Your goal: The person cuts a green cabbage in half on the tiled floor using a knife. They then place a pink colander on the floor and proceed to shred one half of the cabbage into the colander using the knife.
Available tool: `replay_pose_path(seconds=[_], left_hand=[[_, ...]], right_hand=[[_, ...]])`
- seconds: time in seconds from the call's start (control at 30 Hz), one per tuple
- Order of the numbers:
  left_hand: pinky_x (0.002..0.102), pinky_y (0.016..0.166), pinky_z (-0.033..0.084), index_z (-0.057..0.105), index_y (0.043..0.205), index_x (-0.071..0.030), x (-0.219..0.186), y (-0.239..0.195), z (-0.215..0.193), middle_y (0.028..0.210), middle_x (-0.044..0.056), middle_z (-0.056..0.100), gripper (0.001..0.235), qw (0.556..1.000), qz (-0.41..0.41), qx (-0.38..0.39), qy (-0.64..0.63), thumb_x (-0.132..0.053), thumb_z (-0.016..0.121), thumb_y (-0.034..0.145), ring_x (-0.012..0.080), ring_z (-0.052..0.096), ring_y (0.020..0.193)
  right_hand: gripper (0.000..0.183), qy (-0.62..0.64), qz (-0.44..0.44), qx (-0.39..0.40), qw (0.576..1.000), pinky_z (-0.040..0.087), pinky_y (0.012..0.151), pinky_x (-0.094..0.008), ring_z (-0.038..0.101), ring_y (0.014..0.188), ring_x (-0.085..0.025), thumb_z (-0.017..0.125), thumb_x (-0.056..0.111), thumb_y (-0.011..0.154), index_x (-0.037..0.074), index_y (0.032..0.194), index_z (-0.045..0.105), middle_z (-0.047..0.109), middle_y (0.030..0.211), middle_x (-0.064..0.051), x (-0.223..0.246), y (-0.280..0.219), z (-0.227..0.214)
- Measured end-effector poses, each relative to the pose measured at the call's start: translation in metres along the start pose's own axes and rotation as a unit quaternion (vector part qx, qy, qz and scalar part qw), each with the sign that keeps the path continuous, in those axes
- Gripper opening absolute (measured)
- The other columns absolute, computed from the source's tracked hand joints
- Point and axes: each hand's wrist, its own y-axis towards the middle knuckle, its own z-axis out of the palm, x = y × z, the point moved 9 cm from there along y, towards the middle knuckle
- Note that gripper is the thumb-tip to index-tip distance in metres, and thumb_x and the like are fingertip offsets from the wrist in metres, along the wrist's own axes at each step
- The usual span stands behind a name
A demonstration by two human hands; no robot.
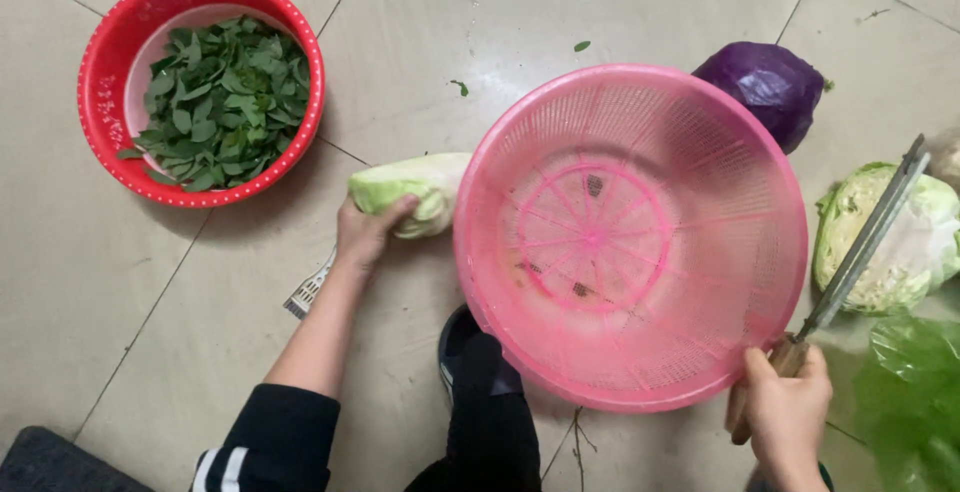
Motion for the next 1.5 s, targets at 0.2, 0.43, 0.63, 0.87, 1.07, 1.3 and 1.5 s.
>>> replay_pose_path(seconds=[0.2, 0.43, 0.63, 0.87, 1.07, 1.3, 1.5], left_hand=[[0.053, 0.097, 0.063, 0.058, 0.138, 0.003, -0.088, -0.039, -0.063, 0.129, 0.021, 0.07, 0.077, 0.929, -0.015, 0.008, -0.369, -0.014, 0.085, 0.068, 0.0333, 0.07, 0.114], [0.038, 0.111, 0.056, 0.046, 0.148, -0.003, -0.234, -0.116, -0.024, 0.144, 0.014, 0.063, 0.094, 0.986, 0.123, 0.085, 0.079, -0.028, 0.081, 0.064, 0.0242, 0.064, 0.13], [0.028, 0.089, 0.056, 0.059, 0.131, -0.013, -0.157, -0.088, 0.092, 0.116, 0.0, 0.077, 0.093, 0.937, -0.009, 0.15, 0.316, -0.035, 0.096, 0.048, 0.0113, 0.072, 0.104], [0.042, 0.12, 0.035, 0.017, 0.164, -0.002, -0.086, -0.053, 0.137, 0.167, 0.019, 0.037, 0.151, 0.88, 0.121, 0.21, 0.408, -0.049, 0.102, 0.048, 0.0324, 0.039, 0.152], [0.062, 0.123, 0.032, 0.026, 0.158, 0.009, -0.096, -0.087, 0.121, 0.159, 0.044, 0.029, 0.155, 0.866, 0.162, 0.122, 0.458, -0.048, 0.111, 0.042, 0.0562, 0.03, 0.152], [0.054, 0.126, 0.02, -0.005, 0.162, 0.006, -0.086, -0.072, 0.122, 0.172, 0.035, 0.001, 0.183, 0.854, 0.111, 0.132, 0.49, -0.061, 0.109, 0.036, 0.0444, -0.004, 0.163], [0.052, 0.108, 0.047, 0.02, 0.156, -0.002, -0.093, -0.068, 0.122, 0.153, 0.021, 0.037, 0.152, 0.875, 0.102, 0.139, 0.452, -0.035, 0.108, 0.037, 0.0418, 0.041, 0.145]], right_hand=[[0.013, 0.054, 0.062, 0.045, 0.996, 0.029, 0.028, -0.045, 0.042, 0.032, -0.029, 0.064, 0.017, 0.092, 0.01, 0.101, 0.057, 0.064, 0.078, -0.011, 0.053, -0.034, 0.019], [0.018, 0.059, -0.064, 0.102, 0.991, 0.043, 0.072, -0.03, 0.057, 0.081, -0.011, 0.071, 0.032, 0.096, 0.019, 0.1, 0.059, 0.064, 0.086, 0.003, 0.081, -0.049, 0.049], [0.029, 0.061, -0.244, 0.071, 0.965, 0.047, 0.106, -0.036, 0.064, 0.121, -0.02, 0.071, 0.02, 0.103, 0.003, 0.125, 0.067, 0.069, 0.127, -0.008, 0.149, -0.076, 0.004], [0.096, 0.123, -0.142, 0.189, 0.964, 0.042, 0.069, -0.029, 0.048, 0.066, -0.012, 0.07, 0.032, 0.094, 0.01, 0.172, 0.018, 0.047, 0.074, -0.002, 0.189, -0.083, 0.053], [0.044, 0.199, -0.237, 0.249, 0.918, 0.051, 0.109, -0.051, 0.061, 0.134, -0.037, 0.059, 0.028, 0.104, 0.022, 0.147, 0.065, 0.067, 0.147, -0.012, 0.241, -0.109, 0.085], [0.05, 0.031, -0.179, 0.374, 0.909, 0.047, 0.11, -0.034, 0.061, 0.14, -0.016, 0.051, 0.046, 0.101, 0.03, 0.146, 0.064, 0.068, 0.148, 0.004, 0.219, -0.127, 0.111], [0.049, 0.012, -0.146, 0.407, 0.902, 0.048, 0.108, -0.026, 0.072, 0.128, -0.006, 0.061, 0.045, 0.096, 0.04, 0.144, 0.068, 0.076, 0.143, 0.016, 0.177, -0.156, 0.084]])
